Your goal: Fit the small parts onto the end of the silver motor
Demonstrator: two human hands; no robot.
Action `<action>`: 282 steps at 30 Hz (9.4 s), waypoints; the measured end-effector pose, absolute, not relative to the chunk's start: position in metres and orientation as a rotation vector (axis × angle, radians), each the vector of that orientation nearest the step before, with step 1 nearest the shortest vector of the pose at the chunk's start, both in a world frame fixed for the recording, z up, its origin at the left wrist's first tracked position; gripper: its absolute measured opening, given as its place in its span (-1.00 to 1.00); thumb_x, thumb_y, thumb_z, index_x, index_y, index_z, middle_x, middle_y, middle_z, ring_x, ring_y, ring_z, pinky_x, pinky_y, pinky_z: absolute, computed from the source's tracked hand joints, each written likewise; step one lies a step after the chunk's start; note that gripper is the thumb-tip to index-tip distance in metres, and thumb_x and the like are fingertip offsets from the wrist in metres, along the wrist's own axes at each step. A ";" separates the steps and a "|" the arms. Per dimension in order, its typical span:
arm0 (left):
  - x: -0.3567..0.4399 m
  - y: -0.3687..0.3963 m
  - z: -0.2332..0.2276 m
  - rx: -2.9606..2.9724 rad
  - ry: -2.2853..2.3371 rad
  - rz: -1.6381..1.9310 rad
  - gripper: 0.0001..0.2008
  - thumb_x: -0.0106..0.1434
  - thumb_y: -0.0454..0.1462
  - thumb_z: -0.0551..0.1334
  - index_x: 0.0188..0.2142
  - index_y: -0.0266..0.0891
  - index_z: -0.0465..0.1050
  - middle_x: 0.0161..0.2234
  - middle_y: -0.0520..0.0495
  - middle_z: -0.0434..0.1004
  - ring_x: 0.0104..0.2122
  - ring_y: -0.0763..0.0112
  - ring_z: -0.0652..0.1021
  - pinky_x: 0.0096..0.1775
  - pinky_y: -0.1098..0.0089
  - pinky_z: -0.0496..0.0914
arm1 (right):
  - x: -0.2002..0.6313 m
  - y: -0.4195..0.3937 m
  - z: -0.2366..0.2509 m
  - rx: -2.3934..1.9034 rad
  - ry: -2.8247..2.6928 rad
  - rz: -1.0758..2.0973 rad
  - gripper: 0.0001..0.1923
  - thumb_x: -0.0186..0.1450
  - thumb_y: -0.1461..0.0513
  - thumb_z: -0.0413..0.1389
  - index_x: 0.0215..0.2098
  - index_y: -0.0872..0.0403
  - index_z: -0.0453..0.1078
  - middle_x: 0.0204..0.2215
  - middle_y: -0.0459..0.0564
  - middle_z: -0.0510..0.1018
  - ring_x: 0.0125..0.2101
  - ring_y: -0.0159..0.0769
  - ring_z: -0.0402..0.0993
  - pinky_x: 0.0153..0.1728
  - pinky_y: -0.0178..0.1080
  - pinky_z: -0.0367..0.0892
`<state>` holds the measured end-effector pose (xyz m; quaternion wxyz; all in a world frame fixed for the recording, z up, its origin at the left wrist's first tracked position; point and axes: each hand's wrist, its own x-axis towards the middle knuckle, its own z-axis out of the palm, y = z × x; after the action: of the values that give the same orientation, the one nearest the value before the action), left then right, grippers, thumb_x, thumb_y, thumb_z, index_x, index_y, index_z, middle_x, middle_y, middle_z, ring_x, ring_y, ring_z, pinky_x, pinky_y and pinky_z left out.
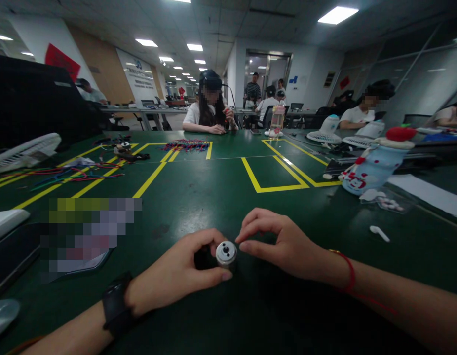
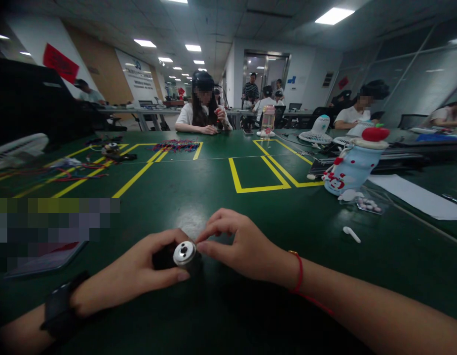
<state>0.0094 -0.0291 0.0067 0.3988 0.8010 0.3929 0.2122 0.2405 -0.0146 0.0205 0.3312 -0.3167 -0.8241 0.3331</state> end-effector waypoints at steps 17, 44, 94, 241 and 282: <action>0.013 -0.030 0.007 2.017 1.002 0.534 -0.79 0.20 -0.24 0.31 -0.18 -0.16 0.38 -0.24 0.03 0.48 -0.24 0.31 0.47 -0.20 0.34 0.33 | 0.256 -0.013 0.009 -0.855 -2.278 1.010 -0.79 0.20 0.15 0.22 -0.21 0.04 0.52 -0.21 -0.03 0.48 -0.20 -0.30 0.38 -0.13 -0.21 0.24; 0.010 -0.028 0.006 2.045 1.011 0.538 -0.80 0.18 -0.22 0.31 -0.22 -0.18 0.37 -0.27 0.04 0.47 -0.26 0.32 0.45 -0.22 0.35 0.32 | 0.238 -0.014 0.017 -0.813 -2.117 0.669 -0.89 0.25 0.30 0.16 -0.23 0.12 0.46 -0.30 -0.05 0.43 -0.28 -0.39 0.37 -0.27 -0.32 0.30; 0.010 -0.030 0.007 2.188 1.027 0.541 -0.77 0.19 -0.20 0.29 -0.17 -0.17 0.38 -0.26 0.02 0.47 -0.28 0.30 0.45 -0.24 0.34 0.32 | 0.226 -0.022 0.023 -0.859 -2.021 0.806 -0.88 0.30 0.19 0.13 -0.30 0.07 0.45 -0.34 -0.08 0.45 -0.33 -0.39 0.37 -0.32 -0.33 0.28; 0.008 -0.032 0.007 2.414 1.026 0.480 -0.80 0.24 -0.31 0.22 -0.14 -0.14 0.28 -0.19 -0.01 0.41 -0.23 0.28 0.43 -0.16 0.26 0.34 | 0.266 0.018 0.009 -0.897 -2.015 1.313 -0.76 0.21 0.13 0.21 -0.20 0.08 0.52 -0.27 -0.03 0.50 -0.31 -0.38 0.42 -0.27 -0.28 0.32; 0.010 -0.028 0.002 2.425 1.010 0.503 -0.82 0.23 -0.30 0.22 -0.17 -0.15 0.28 -0.21 0.02 0.39 -0.25 0.31 0.41 -0.17 0.29 0.31 | 0.242 0.000 0.010 -0.974 -2.012 0.790 -0.78 0.32 0.14 0.08 -0.25 0.09 0.49 -0.35 -0.05 0.48 -0.35 -0.37 0.38 -0.36 -0.31 0.27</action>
<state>0.0102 -0.0278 0.0017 0.2314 0.8821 0.3672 0.1828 0.2425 -0.0001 0.0100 0.3760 -0.3808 -0.7864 0.3086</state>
